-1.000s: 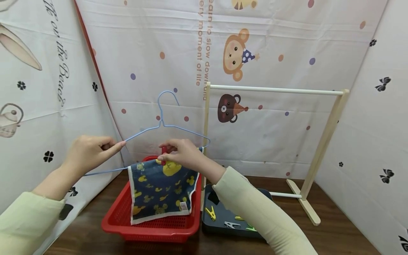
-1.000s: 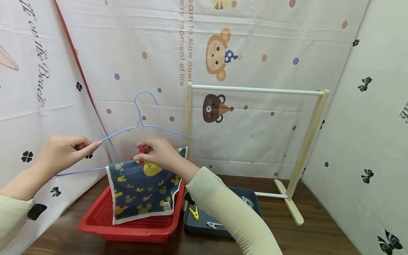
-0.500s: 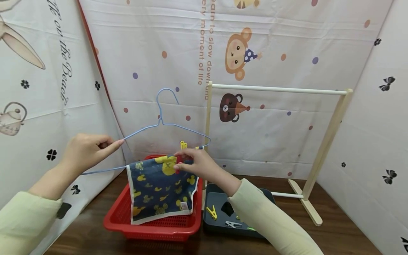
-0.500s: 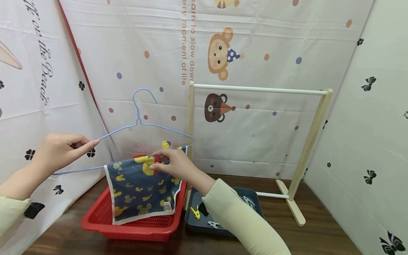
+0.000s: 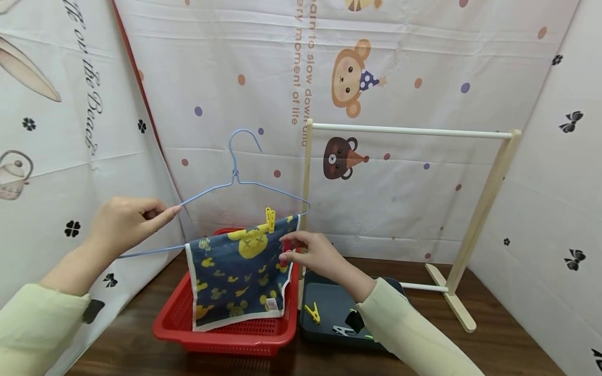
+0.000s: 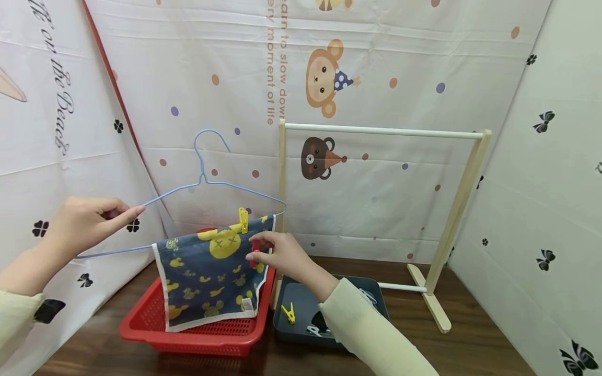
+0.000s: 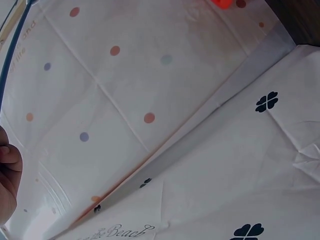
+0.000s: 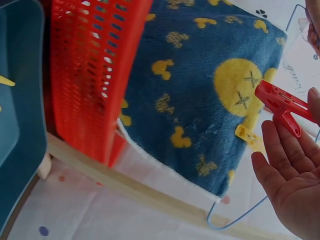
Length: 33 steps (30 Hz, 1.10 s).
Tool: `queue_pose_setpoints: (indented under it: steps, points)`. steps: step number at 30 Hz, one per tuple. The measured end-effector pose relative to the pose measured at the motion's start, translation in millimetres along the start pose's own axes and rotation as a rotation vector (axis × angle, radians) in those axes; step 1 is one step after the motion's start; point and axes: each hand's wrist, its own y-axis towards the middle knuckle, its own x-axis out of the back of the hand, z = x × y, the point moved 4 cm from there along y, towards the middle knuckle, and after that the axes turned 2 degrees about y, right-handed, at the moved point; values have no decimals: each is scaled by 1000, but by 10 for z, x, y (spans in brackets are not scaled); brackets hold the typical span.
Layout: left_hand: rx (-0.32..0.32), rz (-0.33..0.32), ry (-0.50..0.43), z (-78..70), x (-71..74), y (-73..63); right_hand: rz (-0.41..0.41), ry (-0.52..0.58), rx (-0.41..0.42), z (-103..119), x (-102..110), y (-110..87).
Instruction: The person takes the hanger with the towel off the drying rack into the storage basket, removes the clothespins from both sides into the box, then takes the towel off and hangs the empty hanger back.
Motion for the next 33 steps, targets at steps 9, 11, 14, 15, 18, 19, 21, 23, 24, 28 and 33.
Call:
queue_pose_setpoints:
  steps: [9,11,14,15,18,19,21,23,24,28,33]
  points:
    - [1,-6,12,-5,14,12,-2,-20,-17,-229,26,-115]
    - [-2,-4,14,-5,12,12,3,-14,-31,-306,23,-148]
    - [-5,-6,18,-7,7,8,11,-2,-50,-433,7,-196]
    - [-6,-8,19,-6,5,7,16,-1,-54,-473,0,-212]
    - [-1,-7,17,-4,1,2,20,-10,-68,-581,-18,-259]
    - [1,-2,16,-7,2,5,20,-19,-70,-608,-17,-275]
    - [4,6,15,-13,5,9,20,-33,-70,-654,-11,-312]
    - [6,14,13,-20,8,13,16,-53,-70,-699,-1,-350]
    - [9,21,12,-23,7,15,16,-64,-71,-720,2,-369]
    - [13,31,3,-25,8,14,24,-86,-75,-799,11,-428]
    - [19,35,2,-25,9,9,45,-90,-99,-901,32,-476]
